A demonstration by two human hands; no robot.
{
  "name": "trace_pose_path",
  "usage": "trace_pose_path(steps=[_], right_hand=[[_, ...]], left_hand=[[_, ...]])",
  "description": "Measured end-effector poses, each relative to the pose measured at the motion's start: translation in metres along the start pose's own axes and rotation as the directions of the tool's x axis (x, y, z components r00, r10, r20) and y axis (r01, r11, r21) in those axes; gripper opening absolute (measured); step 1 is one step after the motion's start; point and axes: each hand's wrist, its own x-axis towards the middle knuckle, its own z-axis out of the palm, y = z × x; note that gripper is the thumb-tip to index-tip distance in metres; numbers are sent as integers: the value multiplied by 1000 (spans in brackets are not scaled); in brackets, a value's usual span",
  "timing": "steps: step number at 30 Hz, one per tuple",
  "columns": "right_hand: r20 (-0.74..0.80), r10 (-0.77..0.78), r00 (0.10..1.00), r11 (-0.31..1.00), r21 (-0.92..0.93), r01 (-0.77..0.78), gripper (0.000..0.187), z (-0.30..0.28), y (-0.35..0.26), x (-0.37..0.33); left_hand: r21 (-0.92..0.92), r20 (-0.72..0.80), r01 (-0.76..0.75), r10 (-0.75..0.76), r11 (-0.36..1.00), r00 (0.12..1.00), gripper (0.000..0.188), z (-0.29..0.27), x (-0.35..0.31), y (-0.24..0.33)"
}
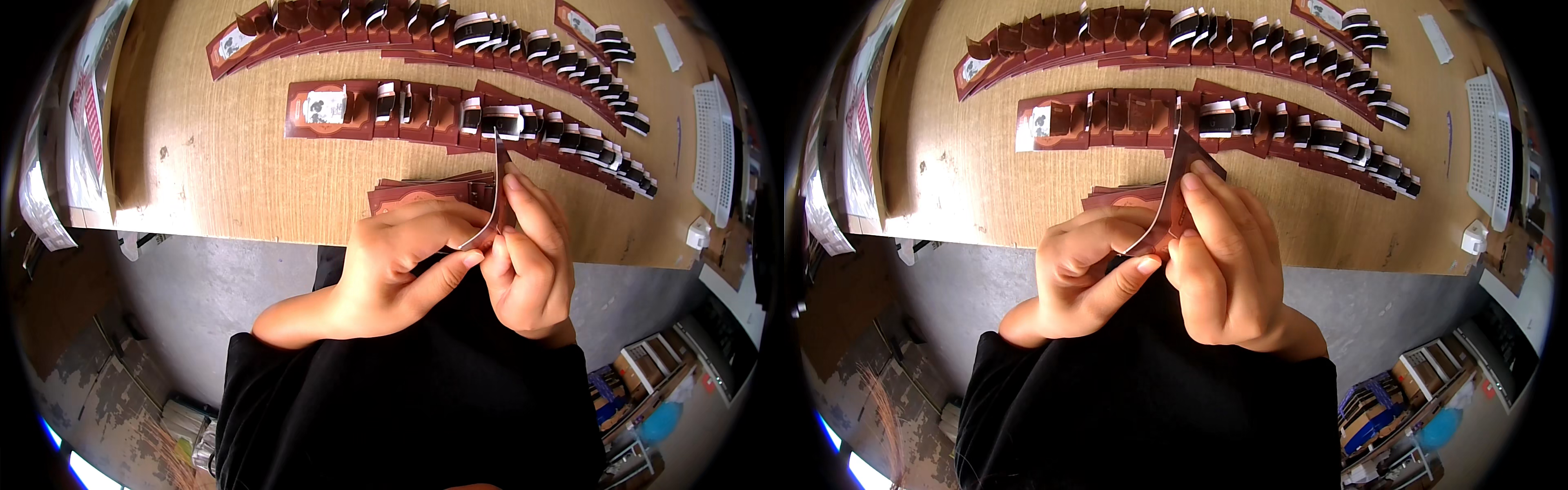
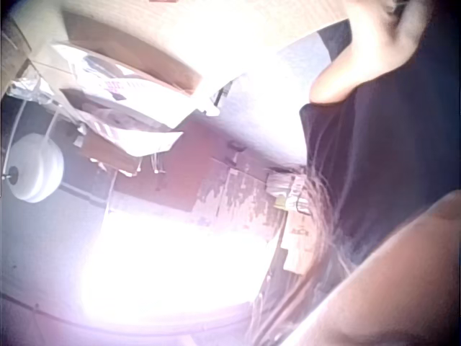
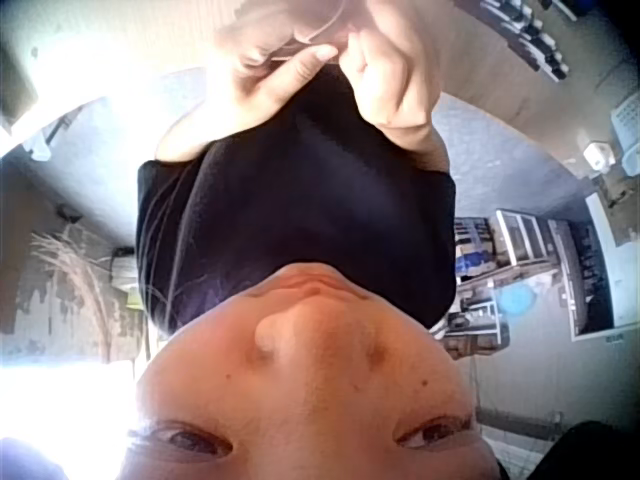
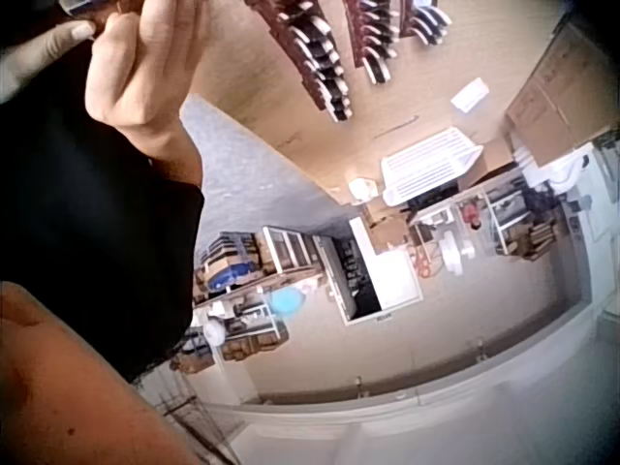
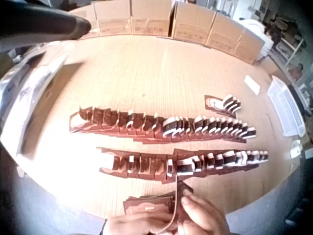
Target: The person repeatedly picks up small, rectangular, maroon-colored paper pieces from a stack on a wooden table. They fold each piece in half and place it into a long, curved, maroon-colored paper structure that already contains several similar folded pieces. The person continues this repetitive folding and placing process throughout the clip.
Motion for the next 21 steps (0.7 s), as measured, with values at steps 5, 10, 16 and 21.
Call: trace_pose_path(steps=[5, 10, 16, 21], right_hand=[[-37, 1, 999, 998, 64, 2, 10, 3, 6, -7], [-38, 133, 990, 980, 157, -125, 10, -4, 5, -9], [-97, 426, 900, 806, 492, -329, 10, -5, 12, -16], [97, 542, 835, 655, 574, -492, 1, -10, 18, -13]], left_hand=[[56, -7, -29, 29, 998, 1000, 8, 4, 2, 0], [52, -20, -71, 72, 996, 997, 7, 5, -1, -1], [-90, -37, 13, -17, 996, 999, 10, 4, -2, -4], [-28, -109, 36, -38, 999, 993, 14, -3, -5, -8]])
